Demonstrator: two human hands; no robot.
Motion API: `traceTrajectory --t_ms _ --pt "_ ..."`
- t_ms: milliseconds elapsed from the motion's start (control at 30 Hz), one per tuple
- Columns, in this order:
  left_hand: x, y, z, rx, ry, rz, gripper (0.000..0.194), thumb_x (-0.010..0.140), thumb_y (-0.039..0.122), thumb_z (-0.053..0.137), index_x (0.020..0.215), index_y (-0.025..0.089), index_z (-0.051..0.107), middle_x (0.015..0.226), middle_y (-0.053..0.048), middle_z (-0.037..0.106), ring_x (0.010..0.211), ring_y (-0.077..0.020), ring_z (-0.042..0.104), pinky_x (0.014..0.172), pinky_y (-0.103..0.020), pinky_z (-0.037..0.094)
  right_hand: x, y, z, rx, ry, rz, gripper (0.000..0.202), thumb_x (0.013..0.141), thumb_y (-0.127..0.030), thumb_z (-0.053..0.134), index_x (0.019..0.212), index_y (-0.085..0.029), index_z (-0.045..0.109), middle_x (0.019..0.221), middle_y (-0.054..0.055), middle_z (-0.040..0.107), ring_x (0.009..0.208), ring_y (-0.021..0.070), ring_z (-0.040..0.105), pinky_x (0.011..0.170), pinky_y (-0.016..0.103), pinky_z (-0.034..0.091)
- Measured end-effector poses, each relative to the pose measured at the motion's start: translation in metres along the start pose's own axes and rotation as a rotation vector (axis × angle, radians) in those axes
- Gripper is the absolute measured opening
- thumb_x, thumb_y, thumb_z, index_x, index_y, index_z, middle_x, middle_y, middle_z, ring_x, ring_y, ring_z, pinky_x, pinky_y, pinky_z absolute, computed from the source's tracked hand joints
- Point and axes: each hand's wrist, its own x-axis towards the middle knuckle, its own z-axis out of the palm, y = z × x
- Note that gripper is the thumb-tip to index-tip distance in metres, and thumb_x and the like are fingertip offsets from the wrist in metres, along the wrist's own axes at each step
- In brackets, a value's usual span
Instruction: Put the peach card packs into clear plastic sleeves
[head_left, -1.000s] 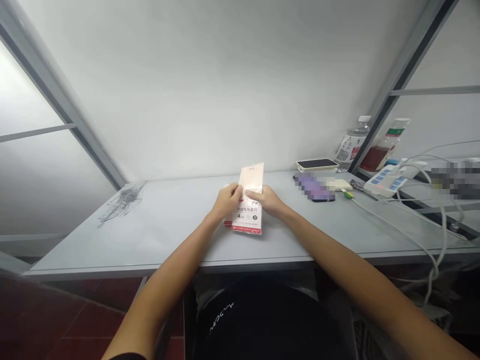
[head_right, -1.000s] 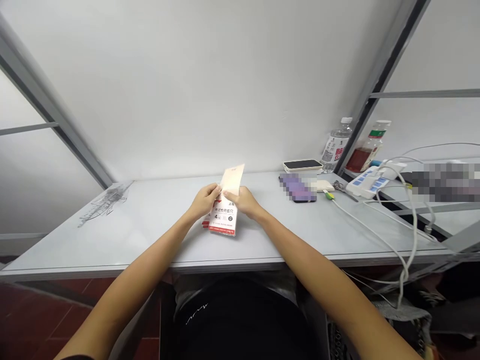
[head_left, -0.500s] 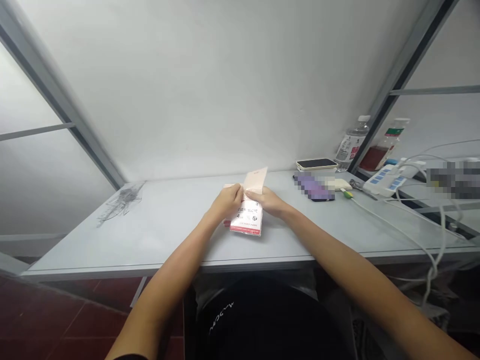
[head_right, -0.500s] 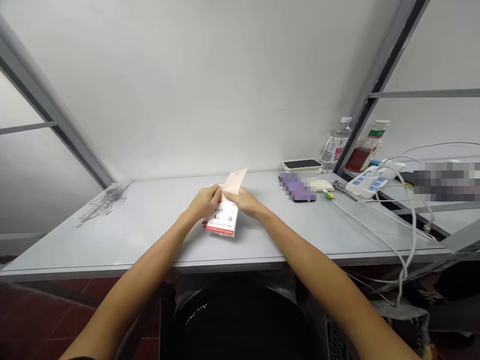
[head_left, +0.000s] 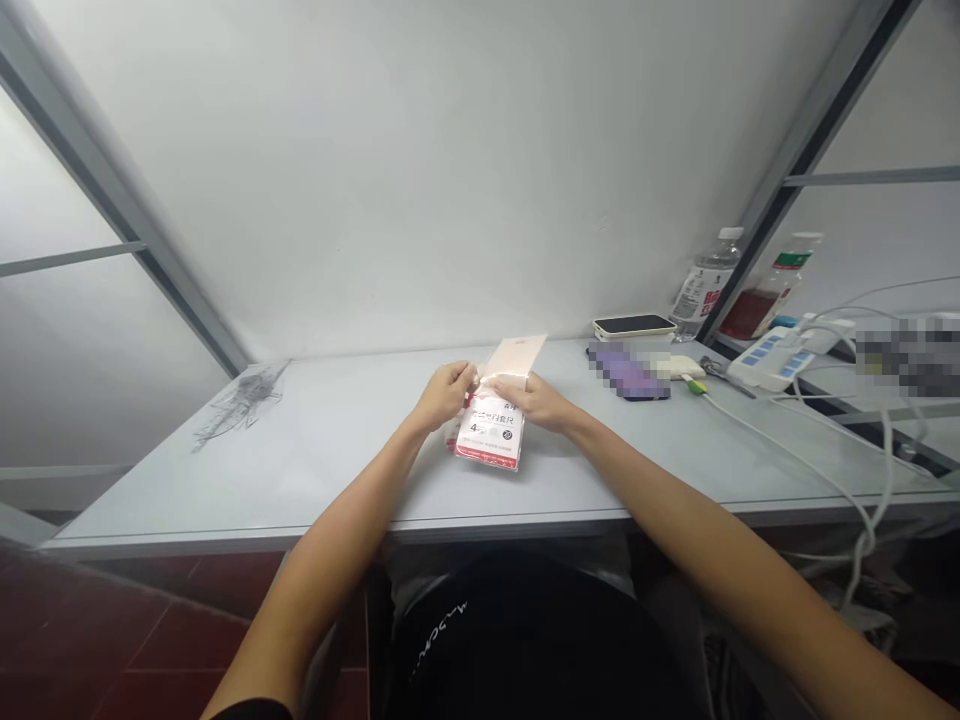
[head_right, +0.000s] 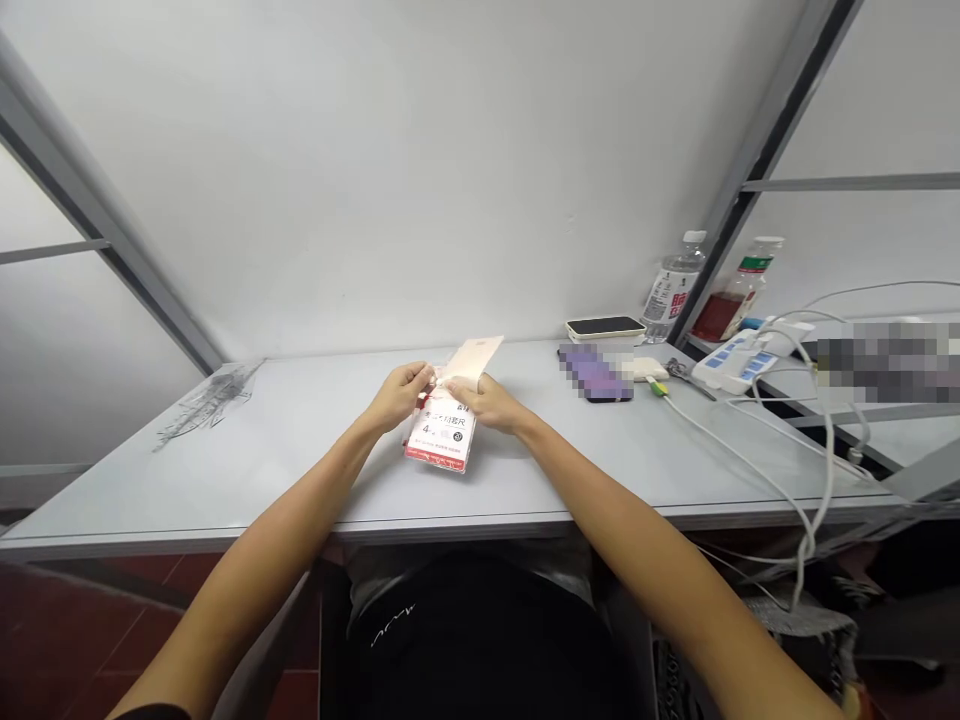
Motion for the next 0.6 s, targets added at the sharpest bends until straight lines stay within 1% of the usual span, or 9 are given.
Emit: traceTrajectory --t_ms 67,100,167,233,333,500,600 --pt "0.001 0.000 0.000 -0.059 0.048 -0.014 0.033 0.085 0.042 0.040 0.062 0.017 0.043 0.060 0.002 0.044 0.051 -0.0074 0.040 0.046 -0.020 0.034 0.000 -0.004 0.001 0.027 0.007 -0.010 0.031 0.078 -0.043 0.059 0.092 -0.016 0.064 0.088 0.006 0.068 0.080 0.0193 0.062 0.070 0.031 0.049" --pt "0.001 0.001 0.000 -0.067 0.091 -0.015 0.033 0.084 0.042 0.041 0.062 0.017 0.044 0.061 0.001 0.045 0.051 -0.0074 0.042 0.046 -0.020 0.036 0.001 -0.005 0.001 0.042 0.020 -0.016 0.032 0.077 -0.043 0.060 0.093 -0.016 0.064 0.089 0.007 0.069 0.081 0.0199 0.063 0.071 0.032 0.049" --pt "0.002 0.003 -0.001 -0.082 0.190 -0.021 0.034 0.085 0.043 0.042 0.063 0.017 0.044 0.062 0.001 0.048 0.054 -0.0082 0.046 0.047 -0.020 0.040 0.003 -0.007 0.000 0.073 0.073 -0.034 0.033 0.074 -0.043 0.063 0.094 -0.016 0.065 0.093 0.007 0.069 0.084 0.0213 0.063 0.075 0.033 0.049" --pt "0.003 0.005 -0.002 -0.113 0.249 -0.045 0.033 0.085 0.043 0.041 0.066 0.017 0.045 0.066 -0.001 0.052 0.056 -0.0096 0.052 0.048 -0.021 0.044 0.005 -0.008 -0.002 0.083 0.133 -0.032 0.035 0.071 -0.042 0.067 0.092 -0.015 0.066 0.093 0.008 0.069 0.086 0.0228 0.063 0.076 0.035 0.049" --pt "0.005 0.004 -0.007 -0.111 0.241 -0.101 0.033 0.086 0.045 0.039 0.070 0.016 0.046 0.069 -0.003 0.058 0.054 -0.0106 0.057 0.047 -0.024 0.047 0.007 -0.008 -0.007 0.121 0.202 -0.003 0.036 0.066 -0.041 0.071 0.090 -0.014 0.067 0.093 0.009 0.070 0.087 0.0239 0.063 0.077 0.036 0.049" --pt "0.006 -0.005 -0.013 0.032 0.169 -0.178 0.027 0.085 0.040 0.043 0.072 0.016 0.045 0.071 -0.004 0.061 0.048 -0.0097 0.056 0.044 -0.023 0.046 0.007 -0.009 -0.008 0.264 0.210 0.065 0.034 0.060 -0.031 0.076 0.088 -0.013 0.067 0.092 0.010 0.070 0.084 0.0237 0.064 0.077 0.037 0.050" --pt "0.005 -0.006 -0.012 0.093 0.188 -0.152 0.016 0.084 0.035 0.046 0.084 0.018 0.047 0.073 -0.002 0.061 0.050 -0.0090 0.056 0.045 -0.021 0.045 0.007 -0.010 -0.007 0.288 0.229 0.118 0.027 0.062 -0.024 0.074 0.086 -0.013 0.068 0.090 0.009 0.071 0.082 0.0236 0.065 0.077 0.037 0.051"
